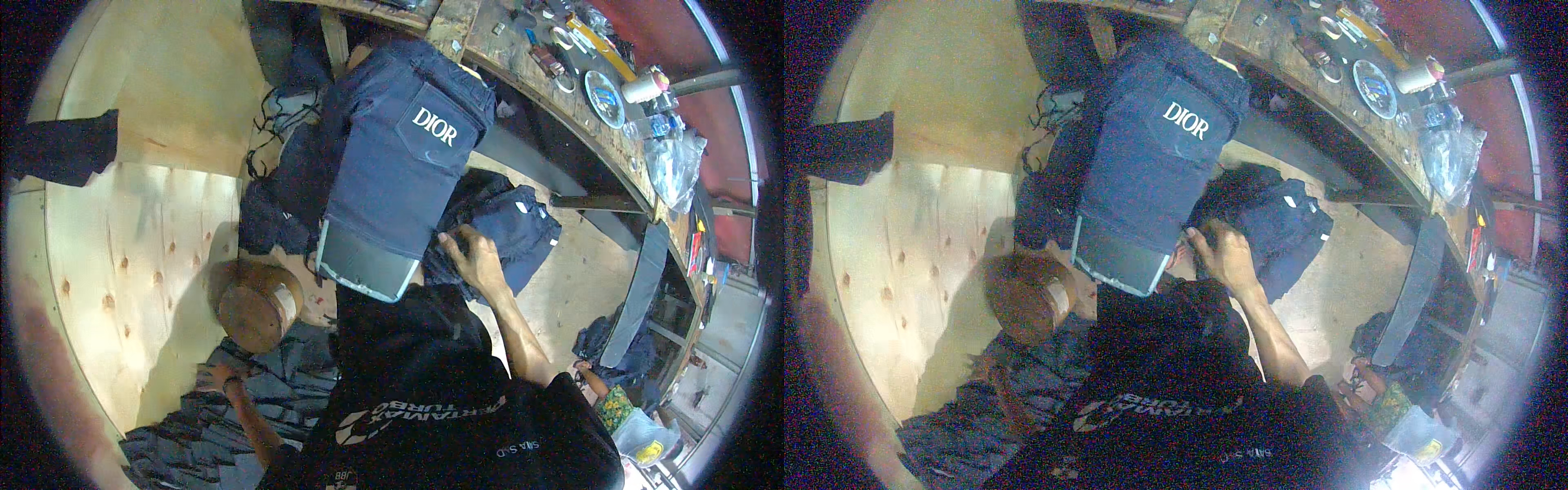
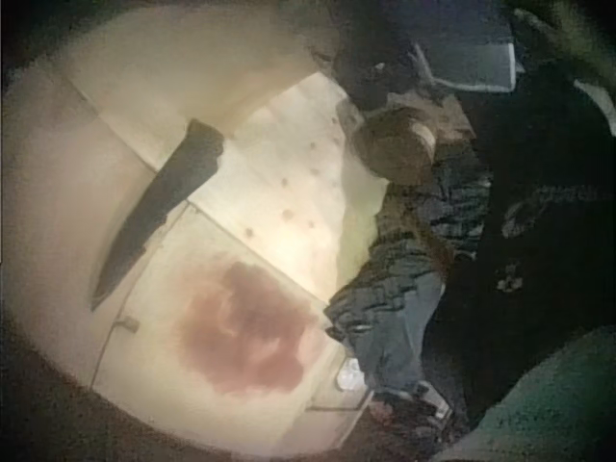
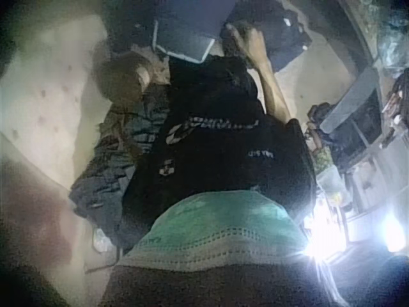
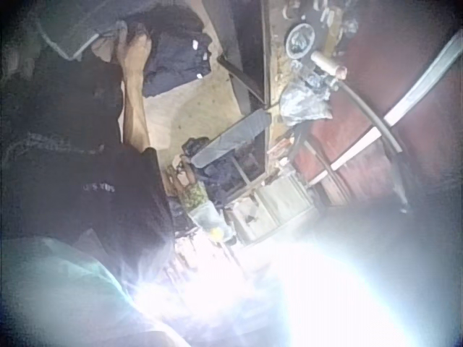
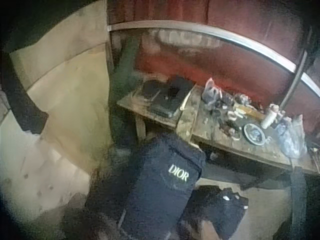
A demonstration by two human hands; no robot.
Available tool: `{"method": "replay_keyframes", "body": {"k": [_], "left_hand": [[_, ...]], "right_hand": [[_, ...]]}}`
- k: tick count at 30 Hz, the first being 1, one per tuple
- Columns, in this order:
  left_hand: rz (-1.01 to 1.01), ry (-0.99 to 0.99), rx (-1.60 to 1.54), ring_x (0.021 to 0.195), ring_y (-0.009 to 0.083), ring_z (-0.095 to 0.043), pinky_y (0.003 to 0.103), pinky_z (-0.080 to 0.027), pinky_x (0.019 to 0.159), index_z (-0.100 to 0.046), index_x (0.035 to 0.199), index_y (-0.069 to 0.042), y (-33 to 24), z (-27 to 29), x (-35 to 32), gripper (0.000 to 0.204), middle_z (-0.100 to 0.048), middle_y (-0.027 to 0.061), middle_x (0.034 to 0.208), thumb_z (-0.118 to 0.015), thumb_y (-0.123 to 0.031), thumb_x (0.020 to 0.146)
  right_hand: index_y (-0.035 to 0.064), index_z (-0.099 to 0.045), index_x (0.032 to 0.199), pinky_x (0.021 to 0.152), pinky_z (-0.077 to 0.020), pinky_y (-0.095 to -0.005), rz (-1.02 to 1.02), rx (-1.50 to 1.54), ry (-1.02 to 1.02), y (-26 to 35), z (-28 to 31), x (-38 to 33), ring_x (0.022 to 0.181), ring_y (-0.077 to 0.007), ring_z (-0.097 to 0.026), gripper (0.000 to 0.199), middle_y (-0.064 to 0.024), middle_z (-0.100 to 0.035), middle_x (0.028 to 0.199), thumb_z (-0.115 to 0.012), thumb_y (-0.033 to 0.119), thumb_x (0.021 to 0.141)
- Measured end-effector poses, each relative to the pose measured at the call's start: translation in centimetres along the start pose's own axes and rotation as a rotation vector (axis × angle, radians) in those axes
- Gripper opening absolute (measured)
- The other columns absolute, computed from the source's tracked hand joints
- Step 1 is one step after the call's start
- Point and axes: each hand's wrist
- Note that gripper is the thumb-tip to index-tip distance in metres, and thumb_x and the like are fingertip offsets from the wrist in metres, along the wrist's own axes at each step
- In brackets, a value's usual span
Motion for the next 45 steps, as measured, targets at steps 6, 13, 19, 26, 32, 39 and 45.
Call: {"method": "replay_keyframes", "body": {"k": [6,13,19,26,32,39,45], "left_hand": [[-0.670,-0.314,-0.229,0.142,0.0441,-0.053,0.052,-0.039,0.123,-0.070,0.135,-0.012,-23.0,-1.6,6.7,0.034,-0.056,0.0219,0.155,-0.064,-0.032,0.107],[-1.758,-0.176,0.085,0.166,0.0443,-0.018,0.079,-0.009,0.126,-0.036,0.170,-0.020,-56.4,-15.7,11.7,0.104,-0.024,0.0240,0.177,-0.080,-0.061,0.084],[-1.596,-0.100,0.415,0.169,0.0393,-0.004,0.083,0.004,0.124,-0.016,0.176,-0.022,-63.6,-18.8,17.1,0.156,-0.010,0.0257,0.181,-0.067,-0.104,0.055],[-1.573,-0.155,0.281,0.169,0.0418,-0.004,0.083,0.006,0.123,-0.019,0.176,-0.026,-65.5,-20.0,18.7,0.156,-0.012,0.0255,0.181,-0.070,-0.104,0.051],[-1.539,-0.172,0.283,0.169,0.0420,-0.005,0.084,0.005,0.122,-0.023,0.175,-0.026,-65.2,-19.8,18.0,0.152,-0.014,0.0267,0.180,-0.069,-0.104,0.053],[-1.525,-0.219,0.343,0.168,0.0418,-0.009,0.085,0.003,0.122,-0.026,0.175,-0.028,-65.5,-20.1,18.4,0.147,-0.016,0.0249,0.180,-0.069,-0.104,0.055],[-1.534,-0.233,0.345,0.168,0.0410,-0.010,0.084,0.003,0.123,-0.030,0.173,-0.028,-65.6,-20.0,18.2,0.144,-0.017,0.0240,0.180,-0.072,-0.101,0.056]], "right_hand": [[0.0006,-0.076,0.118,0.081,-0.0554,-0.0482,0.251,-0.066,-0.496,6.2,-4.2,2.7,0.092,-0.0372,-0.071,0.054,-0.0205,-0.074,0.102,-0.081,0.049,0.094],[0.0148,-0.034,0.171,0.093,-0.0487,-0.0499,0.258,-0.577,-0.224,7.3,-9.8,2.4,0.110,-0.0380,-0.056,0.099,-0.0223,-0.059,0.127,-0.081,0.045,0.090],[0.0063,-0.045,0.163,0.097,-0.0501,-0.0475,0.397,-0.273,-0.190,7.9,-7.3,10.3,0.117,-0.0369,-0.059,0.078,-0.0184,-0.063,0.133,-0.078,0.021,0.094],[0.0078,-0.059,0.153,0.094,-0.0505,-0.0491,0.261,-0.210,0.089,8.4,-6.7,12.7,0.108,-0.0374,-0.061,0.074,-0.0177,-0.064,0.126,-0.086,0.013,0.084],[0.0107,-0.065,0.147,0.094,-0.0508,-0.0517,0.044,0.343,-0.030,4.4,-6.4,12.5,0.112,-0.0361,-0.060,0.059,-0.0181,-0.065,0.125,-0.080,0.019,0.091],[0.0167,-0.067,0.149,0.107,-0.0487,-0.0518,-0.362,0.647,0.300,5.9,-2.4,12.0,0.123,-0.0341,-0.060,0.057,-0.0150,-0.065,0.133,-0.077,0.018,0.092],[0.0146,-0.062,0.152,0.103,-0.0502,-0.0538,0.401,-0.055,0.106,4.4,-3.1,9.5,0.119,-0.0391,-0.060,0.067,-0.0188,-0.065,0.127,-0.083,0.016,0.088]]}}
Point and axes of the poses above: each hand's wrist, its own x-axis towards the middle knuckle, its own z-axis out of the back of the hand, y = z × x
